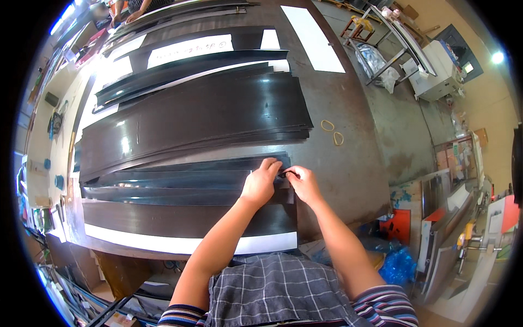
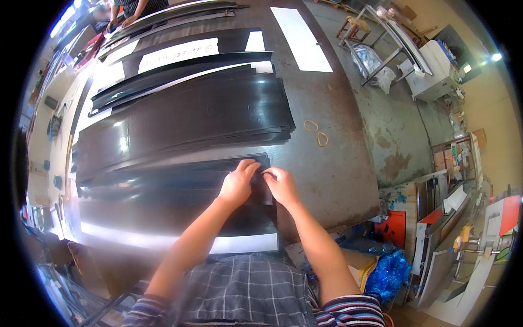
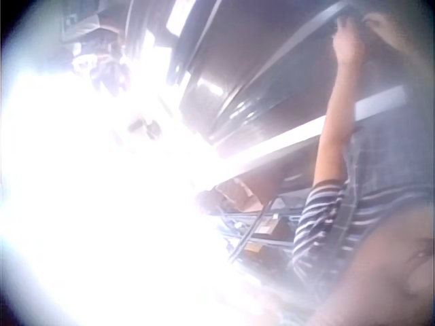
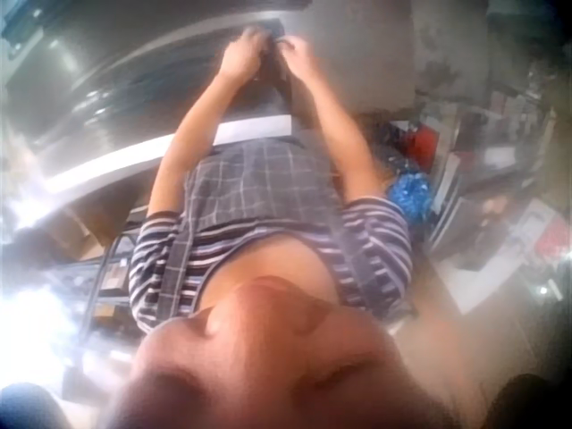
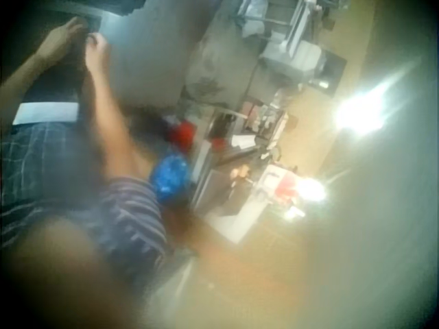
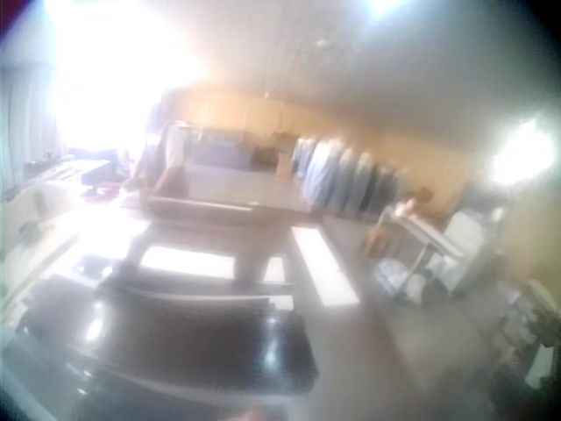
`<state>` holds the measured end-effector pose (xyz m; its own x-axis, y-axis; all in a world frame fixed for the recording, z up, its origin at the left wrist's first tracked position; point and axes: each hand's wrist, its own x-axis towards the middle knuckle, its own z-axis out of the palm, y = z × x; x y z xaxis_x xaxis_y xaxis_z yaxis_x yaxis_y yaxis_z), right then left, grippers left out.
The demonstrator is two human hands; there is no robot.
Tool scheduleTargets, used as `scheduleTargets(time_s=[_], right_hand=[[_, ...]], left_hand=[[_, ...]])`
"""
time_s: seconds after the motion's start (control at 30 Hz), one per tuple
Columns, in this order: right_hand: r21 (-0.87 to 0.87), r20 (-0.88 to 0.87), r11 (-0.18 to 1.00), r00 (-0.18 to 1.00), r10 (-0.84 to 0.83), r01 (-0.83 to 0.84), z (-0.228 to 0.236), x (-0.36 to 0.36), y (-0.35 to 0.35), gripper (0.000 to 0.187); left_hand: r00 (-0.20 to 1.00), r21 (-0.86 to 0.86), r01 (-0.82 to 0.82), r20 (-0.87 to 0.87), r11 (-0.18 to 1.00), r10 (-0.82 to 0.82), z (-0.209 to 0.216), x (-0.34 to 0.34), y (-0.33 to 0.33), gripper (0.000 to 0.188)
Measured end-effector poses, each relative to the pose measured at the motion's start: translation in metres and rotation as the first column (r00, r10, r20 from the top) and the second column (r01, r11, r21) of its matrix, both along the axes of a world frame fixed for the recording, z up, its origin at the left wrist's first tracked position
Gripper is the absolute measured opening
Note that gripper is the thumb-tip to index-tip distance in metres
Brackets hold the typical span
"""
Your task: The person repeatedly picks up white rectangular panels and places them on a stack of dark curved panels on a workbench. The person also peels off blue protective film from the dark panels and discards it. The task continues with repeated stacking and film removal throughout the clip.
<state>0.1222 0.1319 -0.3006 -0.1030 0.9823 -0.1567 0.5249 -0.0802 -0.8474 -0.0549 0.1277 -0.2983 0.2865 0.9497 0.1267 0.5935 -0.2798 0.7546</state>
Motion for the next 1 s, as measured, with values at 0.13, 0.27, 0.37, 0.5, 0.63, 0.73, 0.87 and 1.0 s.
scheduleTargets(time_s=[0.13, 0.27, 0.37, 0.5, 0.63, 0.73, 0.87, 1.0], right_hand=[[-0.087, -0.144, 0.993, 0.985, -0.091, 0.079, 0.0, 0.004, 0.01, 0.014], [0.422, 0.31, 0.903, 0.948, -0.064, -0.077, 0.004, -0.001, 0.025, 0.011], [0.512, 0.525, 0.813, 0.85, -0.041, -0.277, 0.007, -0.006, 0.029, 0.006], [0.473, 0.634, 0.745, 0.768, 0.083, -0.471, 0.008, -0.008, 0.022, 0.004], [0.563, 0.587, 0.701, 0.809, 0.034, -0.438, 0.009, -0.008, 0.034, 0.004], [0.454, 0.669, 0.699, 0.73, 0.142, -0.552, 0.015, -0.007, 0.027, 0.004], [0.55, 0.491, 0.729, 0.864, 0.112, -0.407, 0.015, -0.007, 0.036, 0.005], [0.475, 0.523, 0.763, 0.838, 0.156, -0.439, 0.012, -0.005, 0.024, 0.003]], left_hand=[[0.984, -0.079, 0.071, -0.155, 0.994, -0.082, -0.002, 0.003, -0.004, 0.055], [0.971, -0.172, 0.063, -0.216, 0.983, -0.1, 0.0, 0.004, -0.008, 0.057], [0.967, -0.203, 0.074, -0.225, 0.976, -0.121, 0.003, 0.005, -0.009, 0.059], [0.966, -0.212, 0.075, -0.227, 0.974, -0.124, 0.001, 0.007, -0.008, 0.059], [0.956, -0.151, 0.086, -0.265, 0.985, -0.124, -0.008, 0.007, -0.009, 0.054], [0.947, -0.195, 0.096, -0.285, 0.976, -0.15, -0.01, 0.007, -0.006, 0.052], [0.945, -0.181, 0.102, -0.289, 0.978, -0.152, -0.003, 0.007, -0.006, 0.048], [0.957, -0.224, 0.115, -0.237, 0.968, -0.169, -0.003, 0.006, -0.005, 0.052]])
